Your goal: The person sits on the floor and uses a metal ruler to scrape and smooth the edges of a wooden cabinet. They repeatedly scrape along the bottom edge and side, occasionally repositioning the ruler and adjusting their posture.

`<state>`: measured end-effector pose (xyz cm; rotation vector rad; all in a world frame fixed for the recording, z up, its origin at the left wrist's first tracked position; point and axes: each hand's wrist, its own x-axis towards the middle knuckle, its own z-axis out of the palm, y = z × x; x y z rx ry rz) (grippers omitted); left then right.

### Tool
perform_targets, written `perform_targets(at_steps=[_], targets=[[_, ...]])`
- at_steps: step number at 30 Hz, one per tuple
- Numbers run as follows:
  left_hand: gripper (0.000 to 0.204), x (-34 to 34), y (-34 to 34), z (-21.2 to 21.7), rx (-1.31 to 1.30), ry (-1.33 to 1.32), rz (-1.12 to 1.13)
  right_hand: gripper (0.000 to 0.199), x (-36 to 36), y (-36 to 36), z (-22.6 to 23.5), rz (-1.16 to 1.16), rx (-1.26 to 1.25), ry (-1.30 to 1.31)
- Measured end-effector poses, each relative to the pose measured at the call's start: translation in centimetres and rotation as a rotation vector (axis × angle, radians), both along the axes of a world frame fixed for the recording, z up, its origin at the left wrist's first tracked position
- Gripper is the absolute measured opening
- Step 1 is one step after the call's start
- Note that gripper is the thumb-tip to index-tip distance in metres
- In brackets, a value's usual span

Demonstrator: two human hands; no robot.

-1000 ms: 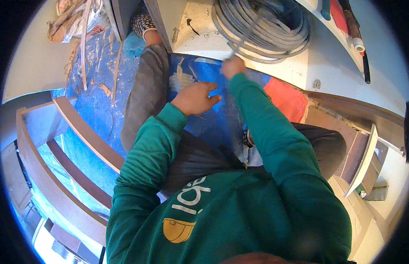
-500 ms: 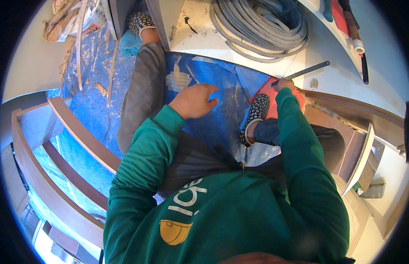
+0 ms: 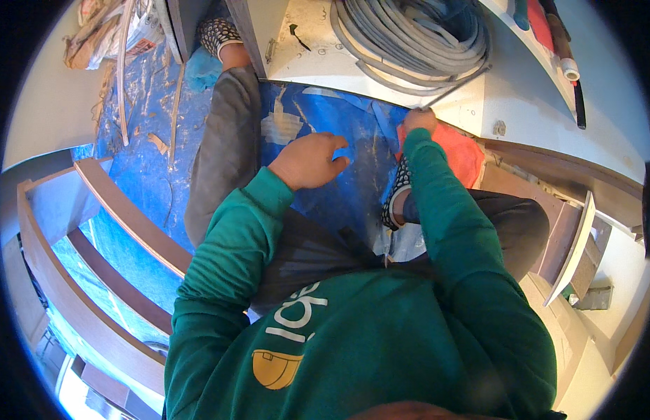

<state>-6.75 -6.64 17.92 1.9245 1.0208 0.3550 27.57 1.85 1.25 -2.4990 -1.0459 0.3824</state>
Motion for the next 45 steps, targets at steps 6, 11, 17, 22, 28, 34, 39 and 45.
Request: perform_targets(at_steps=[6, 11, 17, 22, 28, 34, 39, 45], targets=[[0.033, -0.6, -0.2, -0.6, 0.009, -0.005, 0.059, 0.026, -12.6, -0.2, 4.2, 0.294, -0.144, -0.072], [0.031, -1.4, 0.8, -0.8, -0.022, 0.046, 0.105, 0.027, -19.8, 0.5, 5.6, 0.559, -0.070, 0.055], [0.034, -1.9, 0.7, -1.5, -0.096, 0.018, 0.171, 0.031, -14.1, -2.4, 7.7, 0.617, -0.084, 0.061], [0.033, -1.4, 0.4, -2.3, -0.118, -0.048, 0.160, 0.027, -6.7, -7.5, 4.9, 0.200, -0.087, 0.490], [0.033, -0.4, 1.0, -2.8, -0.086, -0.020, 0.138, 0.022, -6.7, -8.7, 6.1, 0.113, -0.093, 0.845], [0.032, 1.0, -0.6, -5.3, -0.008, -0.109, 0.233, 0.024, -12.3, -9.6, 10.9, 0.371, -0.212, 1.238], [0.027, 1.1, 0.1, -4.4, -0.209, 0.118, 0.029, 0.028, -12.8, -9.7, 12.9, 0.407, -0.183, 1.342], [0.027, 1.8, -0.2, -4.5, -0.396, -0.047, -0.055, 0.053, -10.9, -8.0, 12.6, 0.021, -0.057, 1.331]])
